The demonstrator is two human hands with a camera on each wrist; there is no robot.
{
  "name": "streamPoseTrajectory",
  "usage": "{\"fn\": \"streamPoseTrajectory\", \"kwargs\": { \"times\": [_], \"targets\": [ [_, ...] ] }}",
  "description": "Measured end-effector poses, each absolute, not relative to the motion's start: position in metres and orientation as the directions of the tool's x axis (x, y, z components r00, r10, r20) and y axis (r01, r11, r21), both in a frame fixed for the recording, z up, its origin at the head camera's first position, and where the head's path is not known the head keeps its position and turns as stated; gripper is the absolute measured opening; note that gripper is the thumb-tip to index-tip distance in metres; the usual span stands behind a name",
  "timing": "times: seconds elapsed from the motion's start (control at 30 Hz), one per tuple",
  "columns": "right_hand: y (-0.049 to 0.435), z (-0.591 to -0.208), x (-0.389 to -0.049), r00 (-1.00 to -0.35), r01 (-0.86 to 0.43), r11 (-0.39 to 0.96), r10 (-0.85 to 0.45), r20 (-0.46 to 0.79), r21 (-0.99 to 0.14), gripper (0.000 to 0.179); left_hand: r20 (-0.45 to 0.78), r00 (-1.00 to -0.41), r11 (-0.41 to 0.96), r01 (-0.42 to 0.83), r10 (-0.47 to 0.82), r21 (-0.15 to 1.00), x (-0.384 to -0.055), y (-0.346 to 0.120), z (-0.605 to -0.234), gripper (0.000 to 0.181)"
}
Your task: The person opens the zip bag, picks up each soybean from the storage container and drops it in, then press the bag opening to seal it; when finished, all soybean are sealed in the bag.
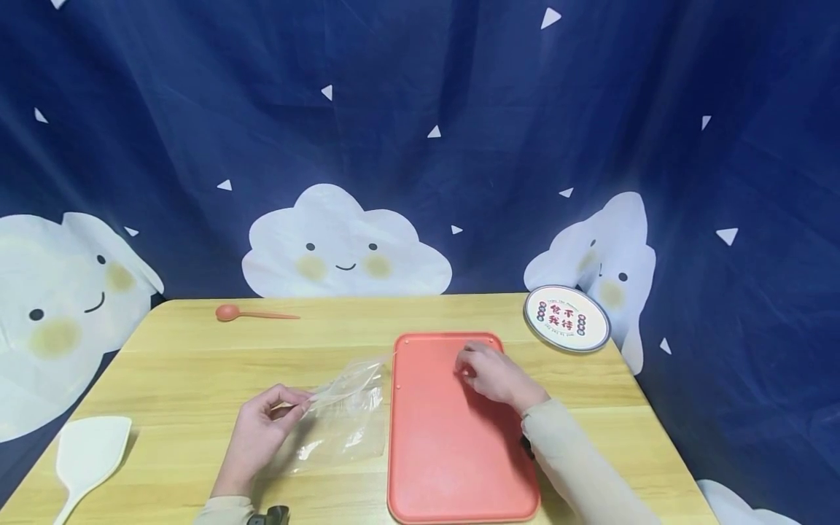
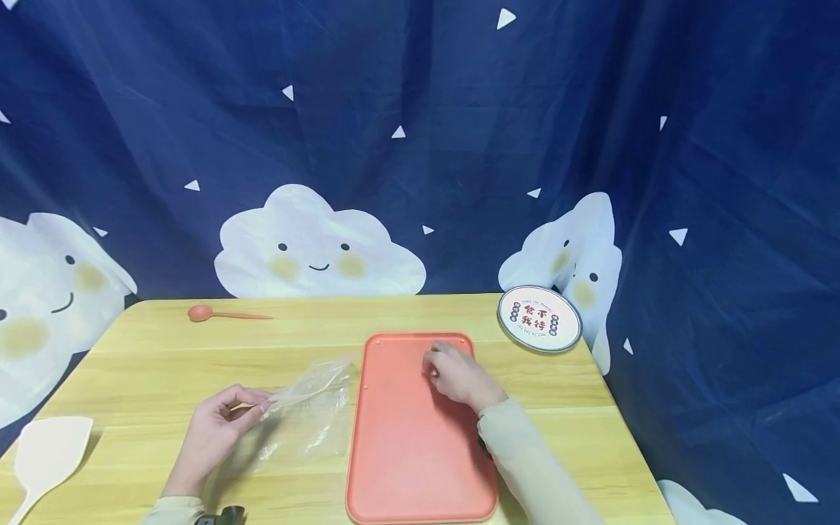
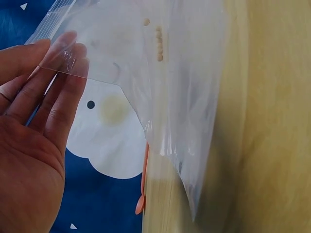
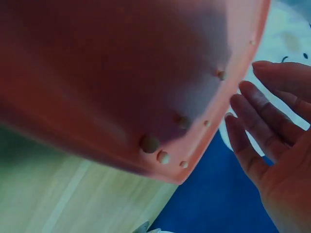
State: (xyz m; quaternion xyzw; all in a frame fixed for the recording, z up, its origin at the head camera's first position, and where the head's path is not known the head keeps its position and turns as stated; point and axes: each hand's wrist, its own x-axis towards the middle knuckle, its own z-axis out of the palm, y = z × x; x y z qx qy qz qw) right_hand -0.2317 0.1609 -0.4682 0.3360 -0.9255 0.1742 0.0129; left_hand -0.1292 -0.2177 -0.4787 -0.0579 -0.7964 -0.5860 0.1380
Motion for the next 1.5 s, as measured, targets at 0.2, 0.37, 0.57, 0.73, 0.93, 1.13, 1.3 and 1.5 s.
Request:
{"fn": "streamPoseTrajectory", "kwargs": {
  "times": [0.2,0.37,0.57,0.73,0.93,1.13,1.3,1.5],
  "targets": [
    [0.161,-0.476,-0.234,-0.768,-0.638,0.729,-0.627,0.133,-0.248,0.017,0.275,-0.959,0.307,0.242,-0.07,0.92,-0.128,-0.218,-0.479,0.015],
    [0.158,-0.478,-0.237,-0.779,-0.625,0.751,-0.617,0.109,-0.213,0.017,0.267,-0.961,0.317,0.233,-0.069,0.919,-0.128,-0.219,-0.479,0.015],
    [0.155,-0.478,-0.242,-0.787,-0.612,0.765,-0.614,0.06,-0.202,0.02,0.263,-0.962,0.312,0.23,-0.069,0.922,-0.128,-0.219,-0.479,0.015],
    [0.156,-0.477,-0.244,-0.779,-0.622,0.757,-0.623,0.067,-0.199,0.021,0.258,-0.963,0.308,0.223,-0.077,0.925,-0.13,-0.219,-0.477,0.014],
    [0.147,-0.46,-0.239,-0.792,-0.604,0.73,-0.596,0.134,-0.32,0.013,0.251,-0.965,0.302,0.217,-0.079,0.928,-0.131,-0.219,-0.476,0.014],
    [0.123,-0.432,-0.225,-0.803,-0.58,0.66,-0.56,0.203,-0.477,0.008,0.255,-0.964,0.288,0.224,-0.075,0.931,-0.131,-0.218,-0.476,0.014],
    [0.095,-0.422,-0.216,-0.797,-0.583,0.539,-0.525,0.299,-0.608,0.01,0.271,-0.96,0.289,0.24,-0.072,0.927,-0.131,-0.217,-0.474,0.015],
    [0.058,-0.422,-0.211,-0.769,-0.602,0.436,-0.543,0.338,-0.669,0.009,0.289,-0.955,0.303,0.255,-0.071,0.918,-0.131,-0.216,-0.474,0.015]
  ]
}}
